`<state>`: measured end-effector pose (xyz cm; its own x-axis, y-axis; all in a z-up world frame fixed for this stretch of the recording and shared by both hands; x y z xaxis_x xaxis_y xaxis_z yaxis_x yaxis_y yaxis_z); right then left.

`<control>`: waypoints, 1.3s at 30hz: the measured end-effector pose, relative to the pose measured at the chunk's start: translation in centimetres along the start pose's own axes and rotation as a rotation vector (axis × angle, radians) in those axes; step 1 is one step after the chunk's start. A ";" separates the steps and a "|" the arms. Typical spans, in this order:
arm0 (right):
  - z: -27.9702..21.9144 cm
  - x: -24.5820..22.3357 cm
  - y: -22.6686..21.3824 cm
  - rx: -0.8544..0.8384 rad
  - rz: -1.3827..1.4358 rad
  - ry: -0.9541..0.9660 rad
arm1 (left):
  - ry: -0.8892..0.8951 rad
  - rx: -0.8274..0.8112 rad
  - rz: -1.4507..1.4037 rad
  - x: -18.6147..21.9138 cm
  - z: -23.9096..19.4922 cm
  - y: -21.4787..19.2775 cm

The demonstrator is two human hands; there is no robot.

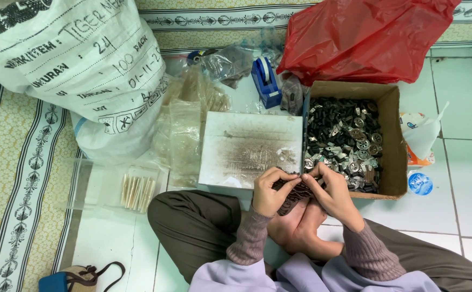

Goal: Sorting and packaging small metal components into a cardboard box while sitting on the floor.

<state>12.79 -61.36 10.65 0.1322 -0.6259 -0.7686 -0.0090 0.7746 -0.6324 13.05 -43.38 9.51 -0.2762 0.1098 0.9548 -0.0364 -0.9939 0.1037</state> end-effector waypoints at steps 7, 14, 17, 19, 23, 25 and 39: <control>-0.4 4.2 1.4 0.068 -0.040 0.010 | 0.050 -0.044 -0.007 1.3 0.1 1.0; 0.5 -1.2 -1.2 -0.002 0.144 -0.103 | 0.017 0.031 -0.051 1.6 0.3 -0.1; 0.5 -1.7 -1.5 -0.071 0.126 -0.172 | 0.003 0.049 -0.034 1.6 0.2 -0.3; 0.1 -0.7 -0.7 -0.097 0.092 -0.208 | -0.004 0.053 -0.037 1.8 0.3 -0.2; -0.6 2.3 1.0 0.068 -0.106 -0.302 | 0.028 0.007 -0.051 2.4 0.2 0.2; -0.6 2.7 1.2 0.119 -0.138 -0.298 | 0.033 -0.019 -0.050 2.5 0.0 0.6; 0.0 4.5 2.0 0.009 0.289 0.007 | 0.050 -0.070 -0.077 2.4 -0.2 1.8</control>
<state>13.32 -62.65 5.96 0.1188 -0.3799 -0.9174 -0.0365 0.9216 -0.3864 12.08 -44.91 11.94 -0.3174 0.1878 0.9295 -0.1262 -0.9798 0.1549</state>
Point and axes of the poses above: each hand's wrist, its own z-axis towards the middle knuckle, its own y-axis out of the palm, x = y × z, the point moved 5 cm from there along z, towards the middle knuckle, and after that the axes turned 11 degrees about -z, right-handed, at the moved point
